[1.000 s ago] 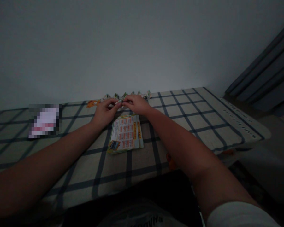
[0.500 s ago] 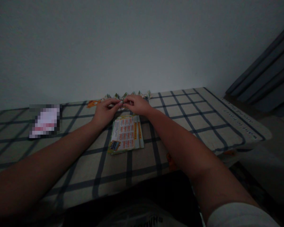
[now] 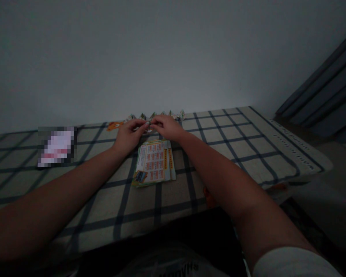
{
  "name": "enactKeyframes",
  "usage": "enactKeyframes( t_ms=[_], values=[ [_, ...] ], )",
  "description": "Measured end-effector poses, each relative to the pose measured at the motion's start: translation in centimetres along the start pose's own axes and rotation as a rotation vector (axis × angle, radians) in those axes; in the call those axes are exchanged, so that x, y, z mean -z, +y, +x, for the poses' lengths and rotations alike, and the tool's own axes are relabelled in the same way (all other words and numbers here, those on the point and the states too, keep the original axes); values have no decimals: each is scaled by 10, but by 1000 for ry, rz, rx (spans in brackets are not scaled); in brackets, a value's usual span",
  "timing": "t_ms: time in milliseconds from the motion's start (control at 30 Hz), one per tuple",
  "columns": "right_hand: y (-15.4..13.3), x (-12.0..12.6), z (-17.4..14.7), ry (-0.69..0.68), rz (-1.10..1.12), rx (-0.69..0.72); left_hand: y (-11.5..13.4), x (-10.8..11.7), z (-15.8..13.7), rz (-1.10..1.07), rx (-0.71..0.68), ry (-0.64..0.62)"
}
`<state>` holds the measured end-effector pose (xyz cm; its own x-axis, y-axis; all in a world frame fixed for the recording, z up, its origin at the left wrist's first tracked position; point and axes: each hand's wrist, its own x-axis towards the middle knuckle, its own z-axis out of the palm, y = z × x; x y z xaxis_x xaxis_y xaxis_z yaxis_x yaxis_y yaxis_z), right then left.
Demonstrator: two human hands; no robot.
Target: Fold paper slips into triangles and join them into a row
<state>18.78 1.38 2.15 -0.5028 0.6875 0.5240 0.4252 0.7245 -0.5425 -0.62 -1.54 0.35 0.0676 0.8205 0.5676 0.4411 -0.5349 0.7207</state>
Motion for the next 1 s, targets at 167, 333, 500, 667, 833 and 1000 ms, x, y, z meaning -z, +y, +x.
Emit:
enactKeyframes(
  t_ms=[167, 333, 500, 667, 833, 1000],
  values=[
    [-4, 0, 0, 2, 71, -46, 0, -1, 0, -73, 52, -5],
    [-8, 0, 0, -24, 274, -157, -3, -4, 1, -221, 135, -5],
    [-13, -1, 0, -4, 392, -245, -4, -5, 2, -287, 168, 16],
    [-10, 1, 1, 54, 415, -263, -13, -6, 5, -299, 149, 65],
    [-1, 0, 3, 106, 432, -264, -18, -8, 7, -393, 156, 55],
    [1, -2, 4, 122, 442, -291, -13, -8, 4, -451, 197, 8]
  ],
)
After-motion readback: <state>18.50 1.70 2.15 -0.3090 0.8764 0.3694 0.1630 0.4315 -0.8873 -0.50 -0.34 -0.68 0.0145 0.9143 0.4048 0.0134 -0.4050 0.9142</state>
